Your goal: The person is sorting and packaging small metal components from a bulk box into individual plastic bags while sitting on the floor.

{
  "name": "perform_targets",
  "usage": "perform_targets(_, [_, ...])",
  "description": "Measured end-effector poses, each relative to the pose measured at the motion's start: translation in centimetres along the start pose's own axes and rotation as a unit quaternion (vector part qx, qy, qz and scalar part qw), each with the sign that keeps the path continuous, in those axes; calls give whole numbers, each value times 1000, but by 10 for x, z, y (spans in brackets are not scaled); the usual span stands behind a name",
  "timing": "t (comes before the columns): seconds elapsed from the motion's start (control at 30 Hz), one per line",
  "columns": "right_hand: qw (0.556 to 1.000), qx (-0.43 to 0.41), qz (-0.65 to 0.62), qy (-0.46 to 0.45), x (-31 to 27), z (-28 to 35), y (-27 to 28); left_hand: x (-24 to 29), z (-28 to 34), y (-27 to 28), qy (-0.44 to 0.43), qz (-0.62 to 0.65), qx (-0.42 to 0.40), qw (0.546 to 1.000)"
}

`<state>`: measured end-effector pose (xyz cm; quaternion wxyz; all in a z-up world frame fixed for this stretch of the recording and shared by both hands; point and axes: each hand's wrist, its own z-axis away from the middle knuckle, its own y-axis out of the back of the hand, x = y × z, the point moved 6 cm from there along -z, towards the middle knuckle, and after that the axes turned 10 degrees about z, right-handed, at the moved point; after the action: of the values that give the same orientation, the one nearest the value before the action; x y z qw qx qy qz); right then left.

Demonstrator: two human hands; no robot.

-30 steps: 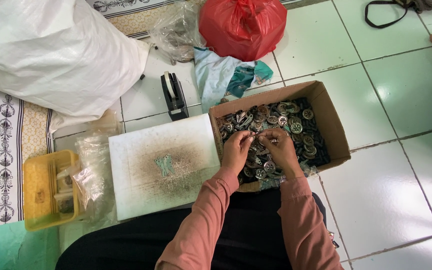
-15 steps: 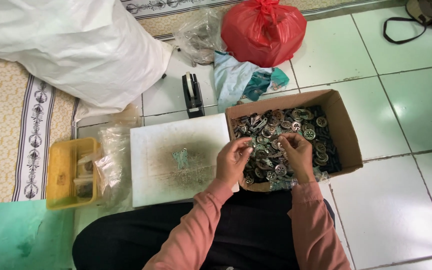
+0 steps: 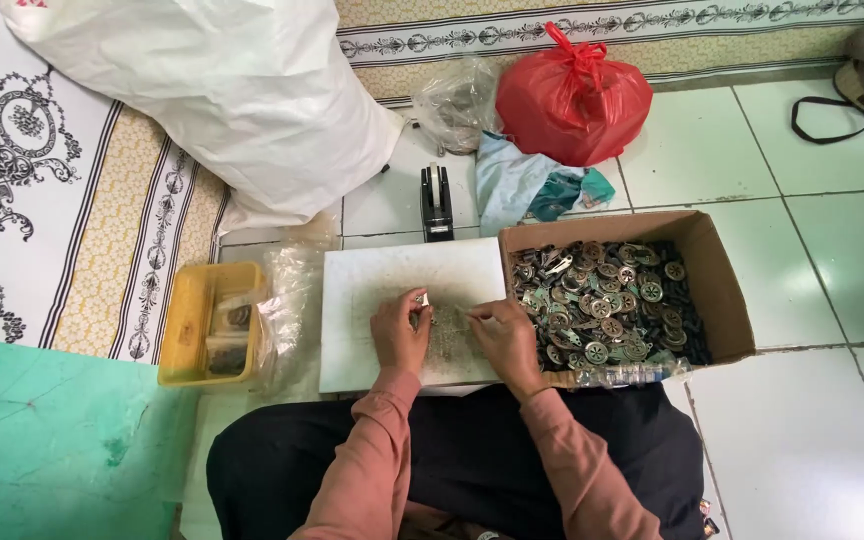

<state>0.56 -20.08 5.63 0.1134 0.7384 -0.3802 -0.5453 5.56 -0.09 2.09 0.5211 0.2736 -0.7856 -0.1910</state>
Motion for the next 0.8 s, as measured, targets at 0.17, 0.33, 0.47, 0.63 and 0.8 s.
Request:
perform_targets(0.17, [999,-4,5,34,-21,4,-28,3,-5,8,-13,-4,3,1000])
perform_targets(0.33, [993,-27,79,88,-41,3,-39,-8,-3,15,-18,34,-4,999])
perform_targets(0.47, [983,-23,122,134,-46,5,-40,1,-5,25,-12,103,4,995])
perform_targets(0.63, [983,-17,113,143,-46,4,-39,0,-7,35,-47,206,77,974])
perform_targets(0.8, [978,-22,133,156,-41,6,-42,2,-5,41,-39,251,132,958])
